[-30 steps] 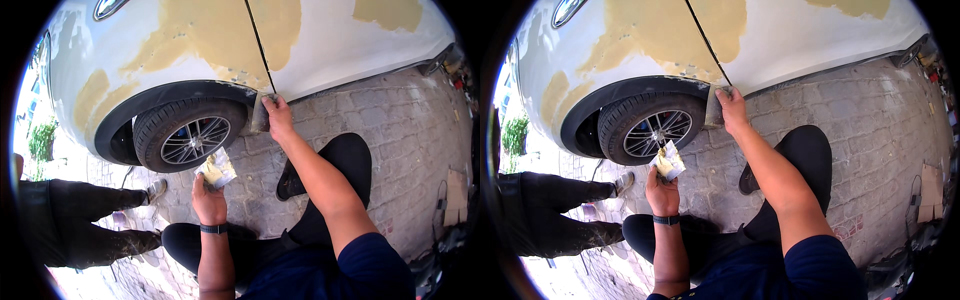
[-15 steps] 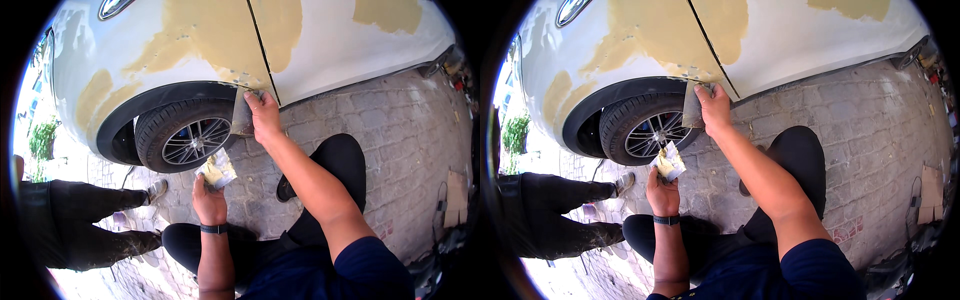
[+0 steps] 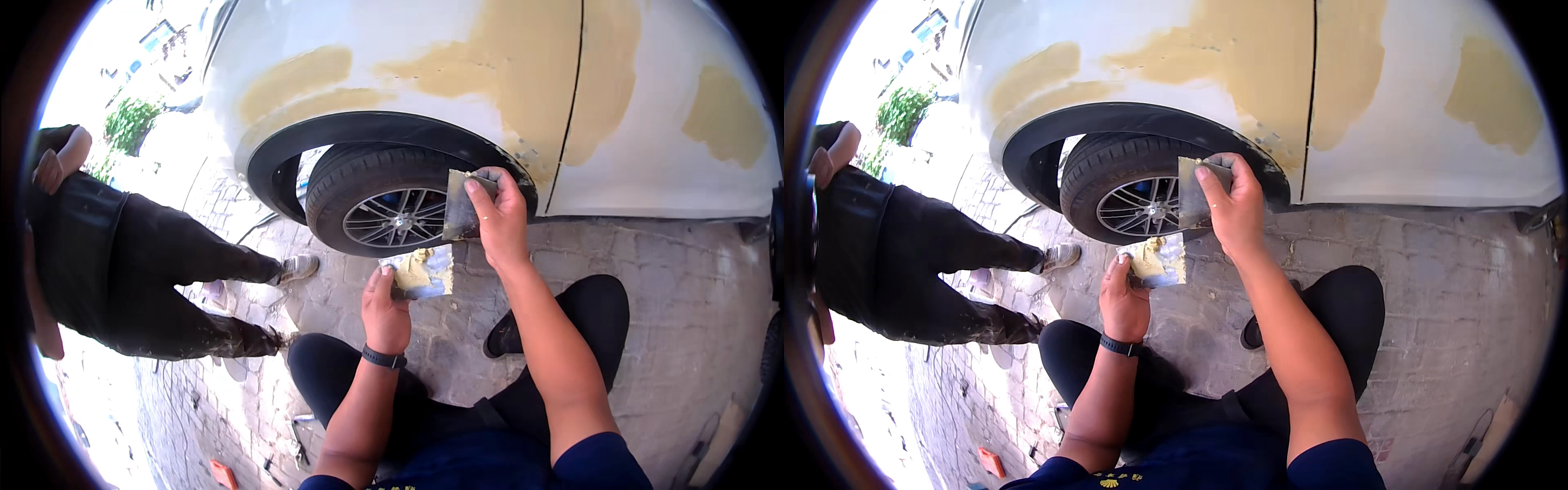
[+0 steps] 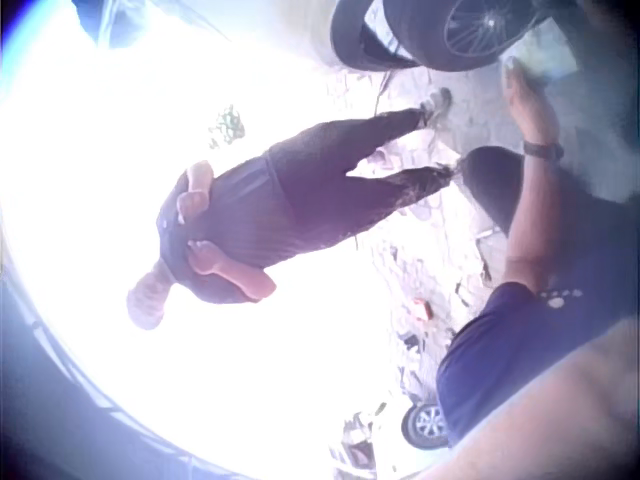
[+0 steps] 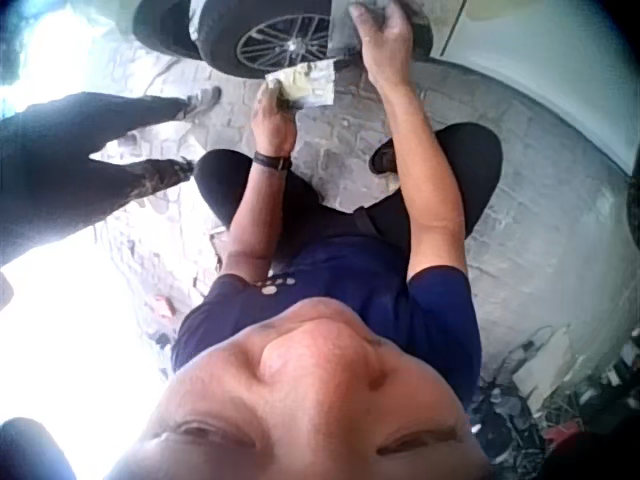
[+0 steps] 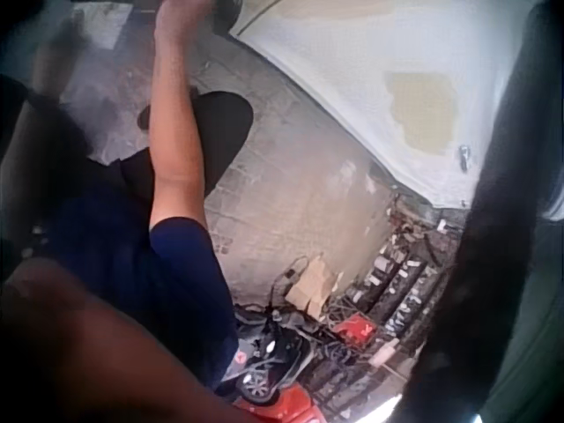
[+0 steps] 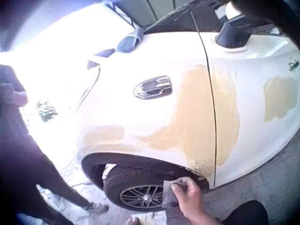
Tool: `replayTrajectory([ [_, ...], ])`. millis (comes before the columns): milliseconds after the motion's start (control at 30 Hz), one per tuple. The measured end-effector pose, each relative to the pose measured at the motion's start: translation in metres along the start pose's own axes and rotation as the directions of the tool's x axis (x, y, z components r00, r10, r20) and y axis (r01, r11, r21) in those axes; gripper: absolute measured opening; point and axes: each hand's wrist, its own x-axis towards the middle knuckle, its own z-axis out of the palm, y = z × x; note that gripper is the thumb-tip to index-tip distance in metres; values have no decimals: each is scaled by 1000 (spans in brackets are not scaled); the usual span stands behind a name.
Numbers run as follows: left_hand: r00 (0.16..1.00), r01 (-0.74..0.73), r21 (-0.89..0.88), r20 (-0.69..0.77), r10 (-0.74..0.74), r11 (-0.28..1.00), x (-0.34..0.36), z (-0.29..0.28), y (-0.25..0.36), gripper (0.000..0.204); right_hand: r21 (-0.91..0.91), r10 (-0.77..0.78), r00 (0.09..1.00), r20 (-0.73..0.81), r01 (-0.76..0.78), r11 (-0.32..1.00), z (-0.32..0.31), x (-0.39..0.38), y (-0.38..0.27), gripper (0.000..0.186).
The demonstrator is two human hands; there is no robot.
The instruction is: The person applies beige body filler to the side panel of a white car using a metal spreader. They repeatedly scoop filler from a secondary spreader and smooth it onto the vehicle's surface, covering areas around the wheel arch and door.
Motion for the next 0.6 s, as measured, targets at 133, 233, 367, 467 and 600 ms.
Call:
replayTrajectory([
  [133, 994, -113, 114, -1, 113, 987, -6, -4, 8, 27, 151, 130, 933, 335, -189, 970, -2, -23, -27, 18],
  [233, 979, -204, 187, 33, 201, 961, -12, -3, 14, 27, -47, 130, 871, 473, -123, 991, -2, -43, -50, 19],
  [367, 947, -315, 162, -14, 321, 935, -18, -7, 21, 30, -309, 16, 685, 728, 307, 900, -11, -45, -72, 18],
  [467, 962, -260, 62, -74, 264, 964, -24, -10, 35, 30, -510, 120, 745, 656, 321, 798, -23, -53, -82, 17],
  [600, 969, -229, -38, -101, 224, 973, -29, -15, 38, 28, -95, 261, 929, 263, -245, 965, -16, -60, -66, 16],
])
